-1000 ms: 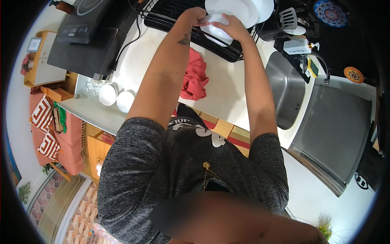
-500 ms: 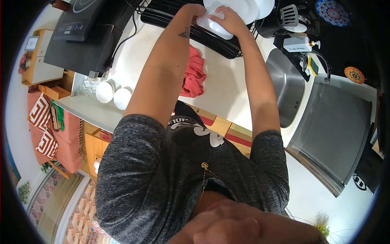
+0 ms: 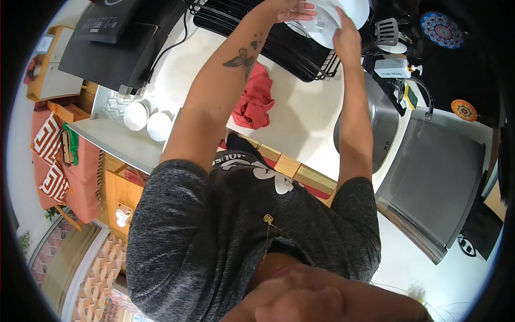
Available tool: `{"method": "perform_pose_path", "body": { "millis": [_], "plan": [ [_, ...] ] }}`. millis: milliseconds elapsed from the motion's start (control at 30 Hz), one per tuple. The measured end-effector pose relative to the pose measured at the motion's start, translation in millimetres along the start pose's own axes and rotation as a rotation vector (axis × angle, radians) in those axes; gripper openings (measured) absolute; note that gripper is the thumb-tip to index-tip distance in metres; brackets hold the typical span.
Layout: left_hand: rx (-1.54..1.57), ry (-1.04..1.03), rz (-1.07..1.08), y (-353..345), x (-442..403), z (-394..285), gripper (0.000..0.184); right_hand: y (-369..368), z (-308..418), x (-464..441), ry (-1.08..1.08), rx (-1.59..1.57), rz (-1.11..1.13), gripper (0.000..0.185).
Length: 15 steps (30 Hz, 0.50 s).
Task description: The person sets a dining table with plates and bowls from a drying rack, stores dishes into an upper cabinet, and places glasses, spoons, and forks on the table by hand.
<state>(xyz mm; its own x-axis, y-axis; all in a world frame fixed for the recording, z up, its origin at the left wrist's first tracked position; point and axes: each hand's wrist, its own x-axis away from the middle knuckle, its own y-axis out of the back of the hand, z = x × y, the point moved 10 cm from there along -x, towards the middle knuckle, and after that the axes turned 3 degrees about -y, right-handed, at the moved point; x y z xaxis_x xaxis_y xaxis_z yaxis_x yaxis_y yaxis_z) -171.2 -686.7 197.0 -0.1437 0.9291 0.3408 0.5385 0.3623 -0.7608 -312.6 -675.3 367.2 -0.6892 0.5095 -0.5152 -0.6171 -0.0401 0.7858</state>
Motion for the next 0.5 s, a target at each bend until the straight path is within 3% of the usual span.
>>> {"method": "perform_pose_path", "body": {
  "millis": [67, 100, 133, 200, 233, 267, 300, 333, 400, 467, 500],
  "plan": [
    [-0.432, -0.267, -0.035, -29, 63, -44, 0.033, 23, 3, -7, 0.039, -0.013, -0.106, 0.037],
    [-0.585, -0.408, -0.037, -32, 79, -60, 0.037, 35, 2, -10, -0.1, 0.002, -0.096, 0.047],
    [-0.585, -0.413, -0.036, -32, 93, -64, 0.037, 47, 2, -11, -0.069, -0.094, -0.142, 0.048],
    [-1.06, -0.859, 0.037, -73, 157, -93, 0.037, 44, -29, -2, -0.406, -0.454, -0.154, 0.045],
    [-0.837, -0.737, 0.089, -79, 181, -87, 0.033, 39, -18, 8, -0.547, -0.648, -0.134, 0.044],
    [-0.614, -0.615, 0.137, -83, 202, -80, 0.03, 38, 2, 15, -0.543, -0.652, -0.133, 0.044],
    [-0.876, -0.698, 0.025, -69, 215, -78, 0.05, 23, 18, 22, -0.601, -0.883, -0.086, 0.045],
    [-0.796, -0.649, 0.063, -54, 224, -68, 0.061, 5, 37, 30, -0.659, -1.114, -0.03, 0.047],
    [-0.606, -0.694, -0.11, -28, 264, -68, 0.043, -32, 70, 55, -0.766, -1.202, 0.058, 0.048],
    [-0.47, -0.544, -0.232, 29, 284, -51, 0.051, -61, 110, 74, -0.78, -1.267, 0.248, 0.049],
    [-0.381, -0.486, -0.315, 50, 302, -44, 0.05, -71, 124, 81, -0.684, -1.26, 0.318, 0.05]
  ]
}}
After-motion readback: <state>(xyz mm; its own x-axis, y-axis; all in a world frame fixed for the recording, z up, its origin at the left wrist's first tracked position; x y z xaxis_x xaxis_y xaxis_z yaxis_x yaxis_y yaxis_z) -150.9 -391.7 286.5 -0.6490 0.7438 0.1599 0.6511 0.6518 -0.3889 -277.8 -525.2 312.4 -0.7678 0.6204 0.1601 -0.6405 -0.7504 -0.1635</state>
